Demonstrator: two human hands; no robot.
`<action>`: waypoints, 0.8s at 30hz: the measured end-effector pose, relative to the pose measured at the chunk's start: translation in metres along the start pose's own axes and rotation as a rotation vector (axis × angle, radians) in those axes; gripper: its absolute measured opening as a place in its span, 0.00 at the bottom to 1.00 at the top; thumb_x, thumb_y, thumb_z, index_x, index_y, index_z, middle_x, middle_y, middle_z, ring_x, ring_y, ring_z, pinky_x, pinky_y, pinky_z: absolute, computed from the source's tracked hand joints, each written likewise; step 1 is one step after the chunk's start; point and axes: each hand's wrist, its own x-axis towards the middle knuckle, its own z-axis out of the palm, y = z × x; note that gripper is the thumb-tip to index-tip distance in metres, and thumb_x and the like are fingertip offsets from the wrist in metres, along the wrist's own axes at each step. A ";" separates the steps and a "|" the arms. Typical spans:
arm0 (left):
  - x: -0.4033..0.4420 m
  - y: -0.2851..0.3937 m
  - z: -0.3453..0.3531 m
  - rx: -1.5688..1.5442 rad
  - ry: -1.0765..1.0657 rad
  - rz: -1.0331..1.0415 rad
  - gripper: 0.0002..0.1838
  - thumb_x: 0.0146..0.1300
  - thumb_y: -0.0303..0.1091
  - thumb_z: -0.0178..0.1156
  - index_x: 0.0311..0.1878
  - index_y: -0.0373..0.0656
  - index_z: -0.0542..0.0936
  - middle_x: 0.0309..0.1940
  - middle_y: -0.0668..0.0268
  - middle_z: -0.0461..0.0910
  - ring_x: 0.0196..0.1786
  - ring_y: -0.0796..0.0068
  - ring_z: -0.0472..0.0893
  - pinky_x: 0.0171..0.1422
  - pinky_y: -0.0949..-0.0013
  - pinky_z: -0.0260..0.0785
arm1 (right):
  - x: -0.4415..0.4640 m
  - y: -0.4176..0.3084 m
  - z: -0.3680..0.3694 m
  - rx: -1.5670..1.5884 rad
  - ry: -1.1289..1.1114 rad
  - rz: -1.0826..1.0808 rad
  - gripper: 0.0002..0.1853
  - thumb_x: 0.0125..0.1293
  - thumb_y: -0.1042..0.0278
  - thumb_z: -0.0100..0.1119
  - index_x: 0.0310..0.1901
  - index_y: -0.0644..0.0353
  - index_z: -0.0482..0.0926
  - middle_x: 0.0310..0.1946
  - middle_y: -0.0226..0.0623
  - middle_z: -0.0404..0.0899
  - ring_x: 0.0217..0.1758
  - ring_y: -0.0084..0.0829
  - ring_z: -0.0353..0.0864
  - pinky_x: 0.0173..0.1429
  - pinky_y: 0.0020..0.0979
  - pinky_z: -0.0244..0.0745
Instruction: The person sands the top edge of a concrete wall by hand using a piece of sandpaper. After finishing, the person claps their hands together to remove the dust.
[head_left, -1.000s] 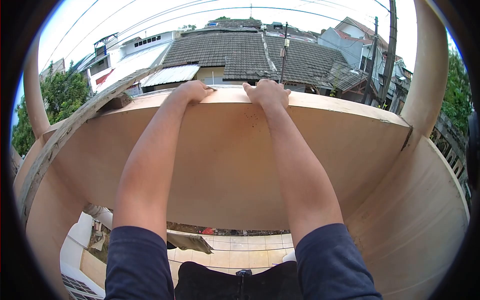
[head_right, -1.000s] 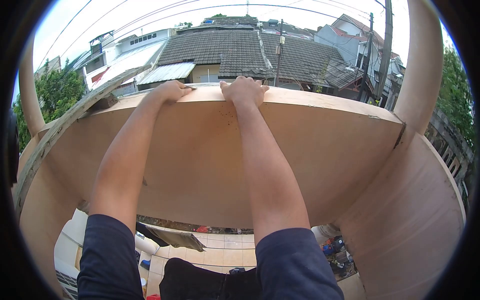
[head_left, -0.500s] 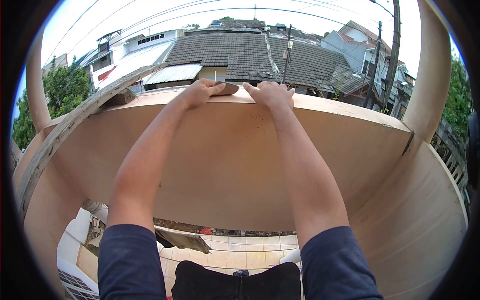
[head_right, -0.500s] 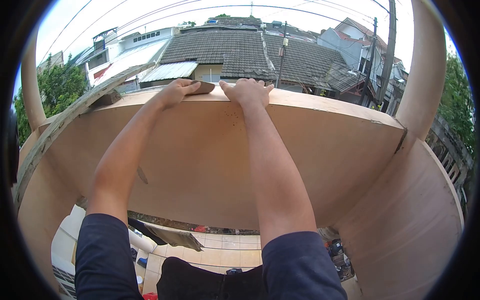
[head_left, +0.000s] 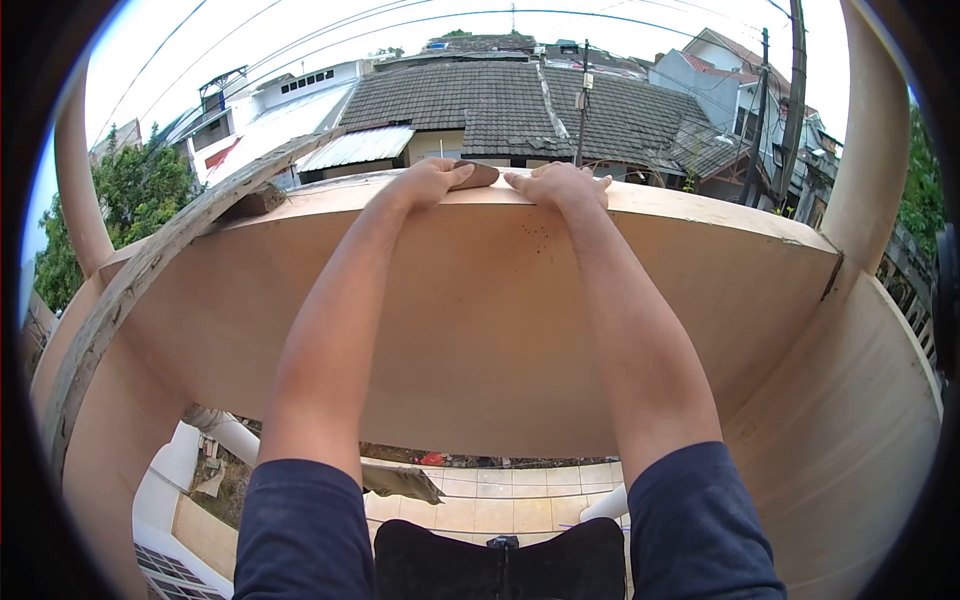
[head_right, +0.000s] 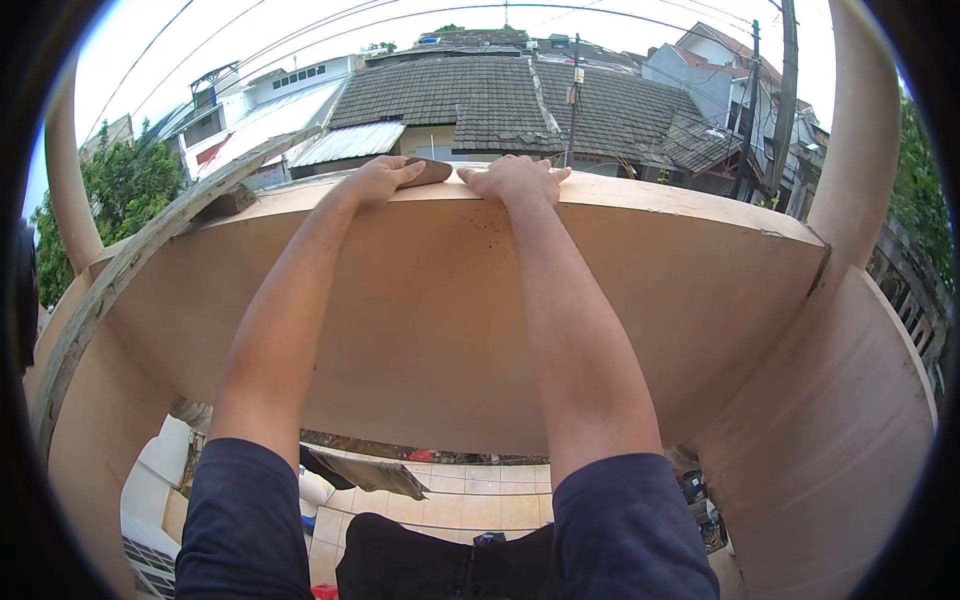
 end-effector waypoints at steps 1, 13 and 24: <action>0.001 0.000 0.006 -0.007 0.007 -0.009 0.29 0.82 0.58 0.54 0.70 0.43 0.81 0.63 0.60 0.86 0.60 0.70 0.85 0.68 0.64 0.74 | 0.001 -0.001 0.001 -0.005 -0.034 0.032 0.46 0.70 0.17 0.49 0.74 0.46 0.79 0.80 0.39 0.70 0.91 0.43 0.51 0.91 0.61 0.32; -0.002 -0.004 0.004 -0.257 0.036 -0.060 0.29 0.83 0.56 0.52 0.69 0.43 0.84 0.52 0.58 0.91 0.47 0.72 0.87 0.58 0.64 0.76 | -0.002 0.003 0.007 -0.035 0.081 0.015 0.42 0.72 0.21 0.48 0.74 0.45 0.80 0.80 0.37 0.70 0.89 0.45 0.57 0.90 0.61 0.39; -0.004 0.023 0.002 0.504 0.086 -0.235 0.30 0.83 0.61 0.47 0.75 0.54 0.79 0.74 0.59 0.79 0.80 0.54 0.72 0.88 0.33 0.41 | 0.003 -0.002 0.007 -0.032 0.042 0.034 0.41 0.73 0.22 0.49 0.78 0.37 0.74 0.82 0.36 0.68 0.88 0.43 0.58 0.90 0.62 0.38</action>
